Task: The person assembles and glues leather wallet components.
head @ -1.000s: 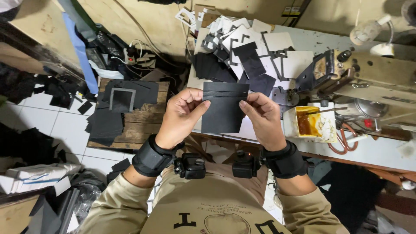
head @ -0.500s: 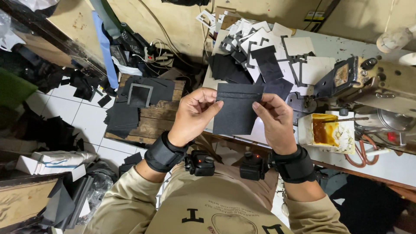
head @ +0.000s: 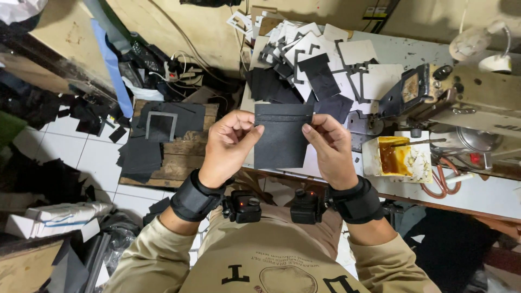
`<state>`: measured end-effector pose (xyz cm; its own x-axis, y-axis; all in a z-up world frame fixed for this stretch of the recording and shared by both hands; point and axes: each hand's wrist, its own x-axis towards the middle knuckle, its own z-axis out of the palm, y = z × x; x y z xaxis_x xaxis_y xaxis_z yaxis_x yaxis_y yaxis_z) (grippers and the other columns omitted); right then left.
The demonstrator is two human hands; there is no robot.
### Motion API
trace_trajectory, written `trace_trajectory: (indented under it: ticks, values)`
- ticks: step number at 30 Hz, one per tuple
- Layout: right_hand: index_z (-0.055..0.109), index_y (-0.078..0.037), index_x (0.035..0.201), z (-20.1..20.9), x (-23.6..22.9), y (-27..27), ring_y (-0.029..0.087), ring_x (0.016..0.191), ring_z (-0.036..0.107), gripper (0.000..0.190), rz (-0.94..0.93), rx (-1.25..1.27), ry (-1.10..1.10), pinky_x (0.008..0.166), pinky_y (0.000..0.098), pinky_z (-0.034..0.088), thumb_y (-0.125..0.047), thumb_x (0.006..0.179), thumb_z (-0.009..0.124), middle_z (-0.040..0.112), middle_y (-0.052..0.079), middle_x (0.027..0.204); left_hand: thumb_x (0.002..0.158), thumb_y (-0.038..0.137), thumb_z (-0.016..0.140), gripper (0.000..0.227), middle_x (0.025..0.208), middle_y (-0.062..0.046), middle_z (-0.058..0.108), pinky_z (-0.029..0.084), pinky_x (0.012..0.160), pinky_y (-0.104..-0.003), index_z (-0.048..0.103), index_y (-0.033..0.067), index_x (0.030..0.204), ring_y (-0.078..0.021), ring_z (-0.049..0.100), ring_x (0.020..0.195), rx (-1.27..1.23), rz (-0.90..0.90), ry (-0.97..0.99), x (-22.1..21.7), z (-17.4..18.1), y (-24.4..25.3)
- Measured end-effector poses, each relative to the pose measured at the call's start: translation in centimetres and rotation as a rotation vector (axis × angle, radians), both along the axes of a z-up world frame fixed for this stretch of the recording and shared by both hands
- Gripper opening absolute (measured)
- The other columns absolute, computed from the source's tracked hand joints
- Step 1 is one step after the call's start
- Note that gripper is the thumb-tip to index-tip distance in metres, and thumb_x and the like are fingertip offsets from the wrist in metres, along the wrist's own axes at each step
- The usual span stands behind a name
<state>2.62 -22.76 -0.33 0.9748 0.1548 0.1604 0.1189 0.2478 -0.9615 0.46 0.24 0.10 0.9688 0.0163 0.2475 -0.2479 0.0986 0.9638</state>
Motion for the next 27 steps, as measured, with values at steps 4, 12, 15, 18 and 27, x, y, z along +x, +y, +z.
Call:
trace_trajectory:
  ticks: [4,12,15,18,27]
  values:
    - [0.066,-0.001,0.106,-0.6,0.5,-0.1,0.001,0.081,0.051,0.003,0.016,0.022,0.015,0.072,0.0178,0.043,0.0,0.103,0.066,0.057,-0.007,0.089,0.1,-0.004,0.071,0.013,0.086,0.005,0.063,0.044,0.068,-0.018,0.065,0.0036,0.108,0.0011,0.053,0.076,-0.036,-0.032,-0.016,0.2,0.2,0.1]
    - [0.063,-0.004,0.104,-1.4,0.5,-0.3,0.002,0.082,0.052,0.005,0.073,0.173,0.082,0.073,0.0198,0.043,0.001,0.104,0.065,0.057,-0.006,0.09,0.1,-0.003,0.071,0.011,0.086,0.004,0.064,0.048,0.073,-0.02,0.065,0.004,0.107,-0.0011,0.057,0.079,-0.091,-0.073,0.004,0.6,-0.8,0.2]
    - [0.066,0.0,0.109,-2.0,0.3,-0.8,0.003,0.088,0.056,0.007,0.031,0.095,0.093,0.08,0.0201,0.047,0.0,0.102,0.064,0.064,-0.004,0.099,0.101,0.0,0.072,0.009,0.086,0.003,0.064,0.047,0.07,-0.02,0.067,0.0017,0.108,-0.0015,0.056,0.077,-0.061,-0.1,0.096,1.1,-1.5,-0.2]
    - [0.067,0.004,0.118,-4.6,-0.5,-2.5,0.003,0.085,0.056,0.015,-0.015,-0.154,0.15,0.075,0.0206,0.047,-0.002,0.105,0.065,0.065,-0.003,0.097,0.096,0.004,0.072,0.011,0.092,0.004,0.067,0.05,0.061,-0.02,0.066,0.0024,0.105,-0.0013,0.059,0.071,-0.001,-0.084,0.302,1.2,-2.3,-1.4]
    - [0.051,0.003,0.141,-7.2,-0.9,-5.4,0.013,0.094,0.067,0.047,0.061,-0.614,0.178,0.082,0.0276,0.057,-0.005,0.099,0.069,0.073,0.01,0.109,0.091,0.004,0.075,0.028,0.084,-0.015,0.074,0.059,0.062,-0.032,0.061,-0.0054,0.114,-0.0217,0.076,0.072,0.586,-0.11,0.022,3.3,-8.6,-1.8]
